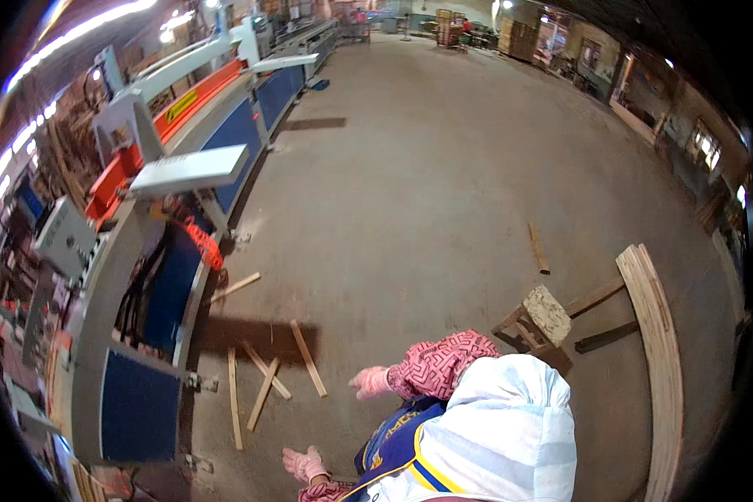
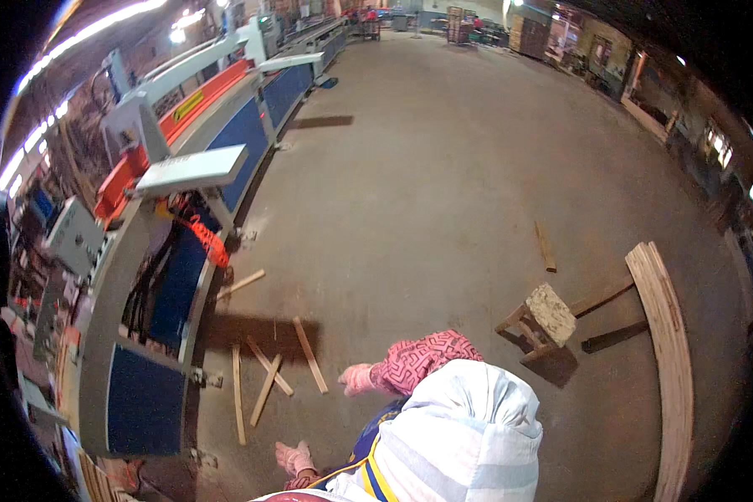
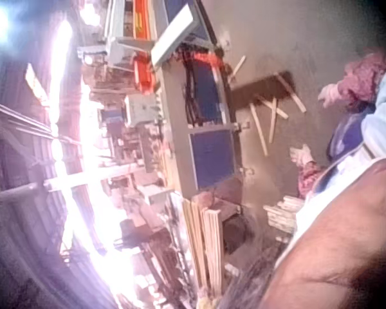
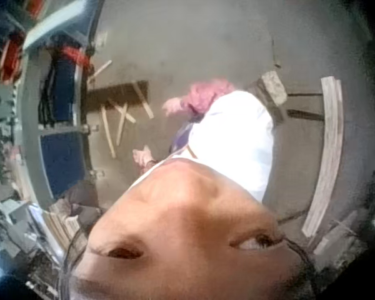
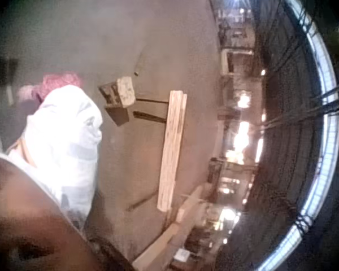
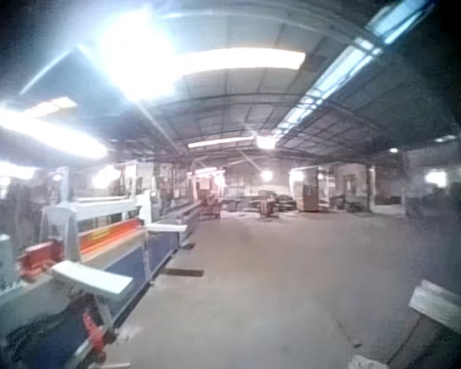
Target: The person picks up thin wooden planks from a stack and feeds them into a machine to cut them into smaller pieces. They then collect the cut pieces and place them onto a nearby table. The person repeats this process, handling the wood by hand and using the machine to process the planks.
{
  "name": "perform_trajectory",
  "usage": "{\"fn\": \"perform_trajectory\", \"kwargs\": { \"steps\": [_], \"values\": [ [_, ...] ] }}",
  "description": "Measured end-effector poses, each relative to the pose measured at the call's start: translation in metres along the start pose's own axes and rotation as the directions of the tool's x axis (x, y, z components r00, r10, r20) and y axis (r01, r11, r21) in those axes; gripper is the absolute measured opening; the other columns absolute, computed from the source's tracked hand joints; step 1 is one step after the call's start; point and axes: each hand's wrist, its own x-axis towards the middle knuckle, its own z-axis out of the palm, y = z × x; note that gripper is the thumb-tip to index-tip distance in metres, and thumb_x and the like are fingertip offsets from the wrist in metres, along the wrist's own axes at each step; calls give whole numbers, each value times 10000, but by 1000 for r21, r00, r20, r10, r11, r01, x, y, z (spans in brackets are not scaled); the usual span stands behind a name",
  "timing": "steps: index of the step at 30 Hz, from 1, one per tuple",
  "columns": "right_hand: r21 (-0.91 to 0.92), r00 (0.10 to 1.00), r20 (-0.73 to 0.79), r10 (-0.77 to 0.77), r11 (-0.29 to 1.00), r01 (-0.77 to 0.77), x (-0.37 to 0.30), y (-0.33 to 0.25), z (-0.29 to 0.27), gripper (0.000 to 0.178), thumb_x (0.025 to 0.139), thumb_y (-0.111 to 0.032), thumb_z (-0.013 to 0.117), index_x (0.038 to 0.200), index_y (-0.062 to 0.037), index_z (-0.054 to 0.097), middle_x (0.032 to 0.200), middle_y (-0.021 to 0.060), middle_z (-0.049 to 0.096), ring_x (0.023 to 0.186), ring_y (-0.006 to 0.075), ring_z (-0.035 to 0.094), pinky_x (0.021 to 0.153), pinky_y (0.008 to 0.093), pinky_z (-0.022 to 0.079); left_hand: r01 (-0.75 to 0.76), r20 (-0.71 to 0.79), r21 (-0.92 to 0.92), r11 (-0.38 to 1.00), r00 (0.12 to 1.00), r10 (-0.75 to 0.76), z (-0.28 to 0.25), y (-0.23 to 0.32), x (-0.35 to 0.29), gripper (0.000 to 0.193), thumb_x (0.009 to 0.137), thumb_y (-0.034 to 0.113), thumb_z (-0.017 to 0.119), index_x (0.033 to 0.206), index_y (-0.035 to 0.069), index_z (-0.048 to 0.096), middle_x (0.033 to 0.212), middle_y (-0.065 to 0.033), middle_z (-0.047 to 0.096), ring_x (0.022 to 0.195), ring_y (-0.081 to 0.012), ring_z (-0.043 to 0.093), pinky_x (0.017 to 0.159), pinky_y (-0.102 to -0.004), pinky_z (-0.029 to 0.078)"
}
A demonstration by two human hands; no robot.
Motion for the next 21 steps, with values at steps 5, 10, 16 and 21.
{"fn": "perform_trajectory", "kwargs": {
  "steps": [5, 10, 16, 21],
  "values": [
    [197, 998, 15, 69, 978, -70, -31, 100, -31, 719, 749, -307, 610, 1428, -139, 443, 1276, 107, 612, 1154, 280, 598, 954, 438, 489, -334, -2, 138, 932, 941, 338, 42, 128, -6, 934, 709, 454, 752, 1453, 99, 313, 1398, -186, 440, 1314, -348, 405, 1061, -442, 383],
    [449, 883, -228, 411, 849, -279, -140, 207, -35, 627, 711, -269, 561, 1321, -124, 550, 1249, 162, 613, 1153, 336, 590, 948, 462, 491, -459, 225, 381, 803, 888, 401, 41, 210, -61, 873, 683, 475, 766, 1388, 126, 388, 1358, -188, 486, 1260, -342, 472, 1025, -451, 424],
    [824, 548, -112, 829, 385, -415, -233, 277, 50, 670, 741, -292, 565, 1389, -144, 488, 1316, 159, 573, 1188, 356, 563, 967, 470, 471, -650, 338, 540, 535, 750, 569, 23, 281, -50, 627, 664, 403, 765, 1169, 98, 552, 1157, -189, 625, 1102, -359, 600, 944, -456, 482],
    [908, 487, 38, 873, 173, -381, -330, 246, 50, 680, 787, -321, 591, 1432, -168, 441, 1338, 117, 569, 1180, 321, 573, 979, 442, 466, -797, 350, 421, 434, 584, 733, 1, 375, -59, 597, 654, 336, 710, 1138, 20, 560, 1157, -240, 611, 1106, -381, 578, 921, -469, 476]
  ]
}}
